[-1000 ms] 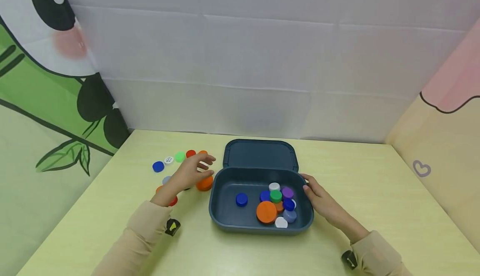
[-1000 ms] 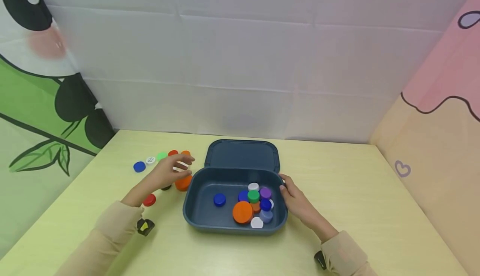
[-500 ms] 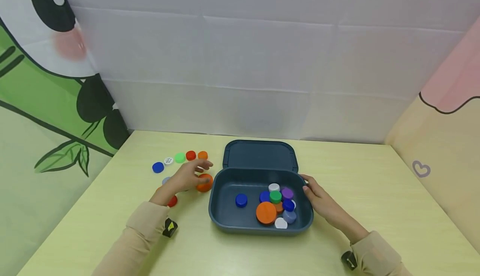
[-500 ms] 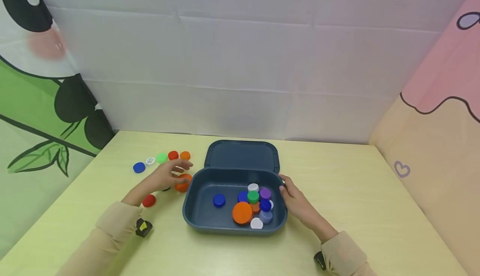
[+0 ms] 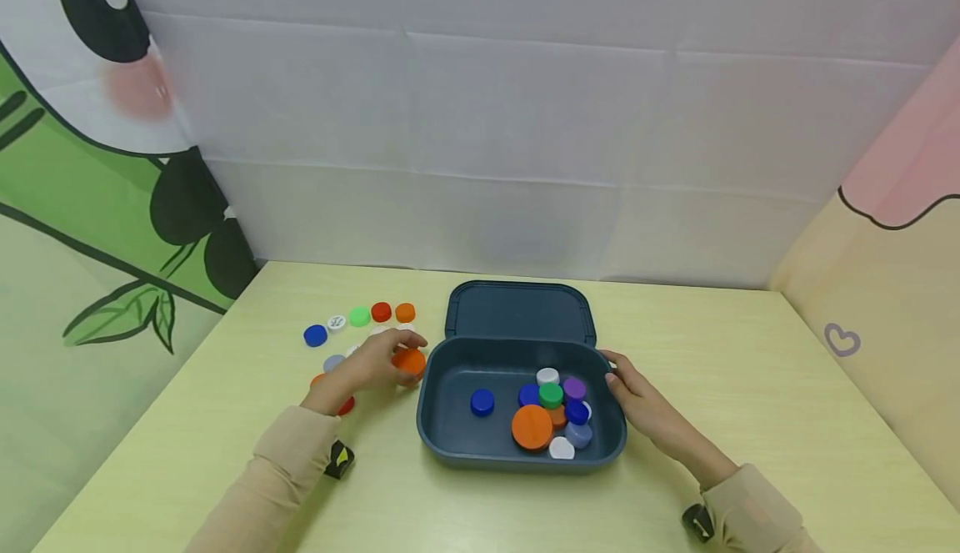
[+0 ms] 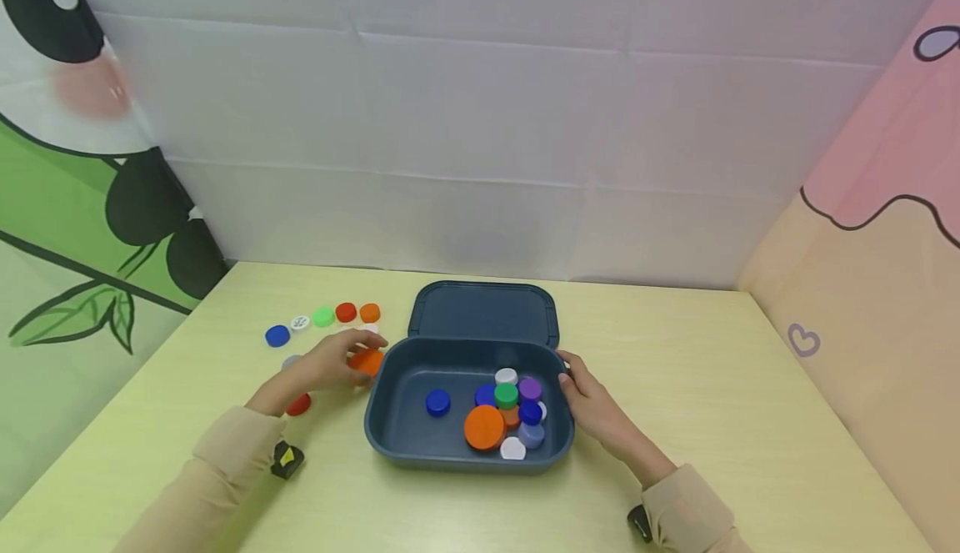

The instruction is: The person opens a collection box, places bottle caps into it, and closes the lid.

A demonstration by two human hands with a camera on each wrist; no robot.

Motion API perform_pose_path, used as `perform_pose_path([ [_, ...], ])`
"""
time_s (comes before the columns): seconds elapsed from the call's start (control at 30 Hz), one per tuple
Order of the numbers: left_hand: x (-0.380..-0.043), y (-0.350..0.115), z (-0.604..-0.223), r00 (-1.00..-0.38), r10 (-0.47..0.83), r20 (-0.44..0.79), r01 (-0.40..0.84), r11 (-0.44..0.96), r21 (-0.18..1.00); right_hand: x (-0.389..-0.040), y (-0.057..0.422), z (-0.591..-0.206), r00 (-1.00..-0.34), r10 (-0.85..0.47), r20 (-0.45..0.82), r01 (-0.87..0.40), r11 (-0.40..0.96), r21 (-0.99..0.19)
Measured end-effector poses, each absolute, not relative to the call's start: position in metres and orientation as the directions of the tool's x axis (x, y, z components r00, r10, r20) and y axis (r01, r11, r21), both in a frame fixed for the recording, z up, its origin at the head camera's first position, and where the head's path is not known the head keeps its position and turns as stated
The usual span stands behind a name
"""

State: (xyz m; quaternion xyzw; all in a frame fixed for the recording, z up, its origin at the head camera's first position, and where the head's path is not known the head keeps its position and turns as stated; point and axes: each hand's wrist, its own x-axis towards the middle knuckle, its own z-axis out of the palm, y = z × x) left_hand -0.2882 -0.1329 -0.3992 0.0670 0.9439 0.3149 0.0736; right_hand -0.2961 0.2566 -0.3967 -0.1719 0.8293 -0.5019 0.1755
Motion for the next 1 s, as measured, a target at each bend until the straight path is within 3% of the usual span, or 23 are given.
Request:
perform_pose_path([
  [0.53, -0.294, -0.129, -0.39, -0.988, 0.146, -0.057, 0.087, 0.814, 0.574, -0.309, 0.261, -0.395, -0.87, -0.478, -0.12, -0.118, 0.439, -0.891],
  [1.0, -0.291, -0.11, -0.349, -0.981, 0.177, 0.076, 0.19, 0.821, 0.538, -0.309, 0.262, -0.396, -0.869, -0.478, -0.128, -0.111, 0.441, -0.891],
])
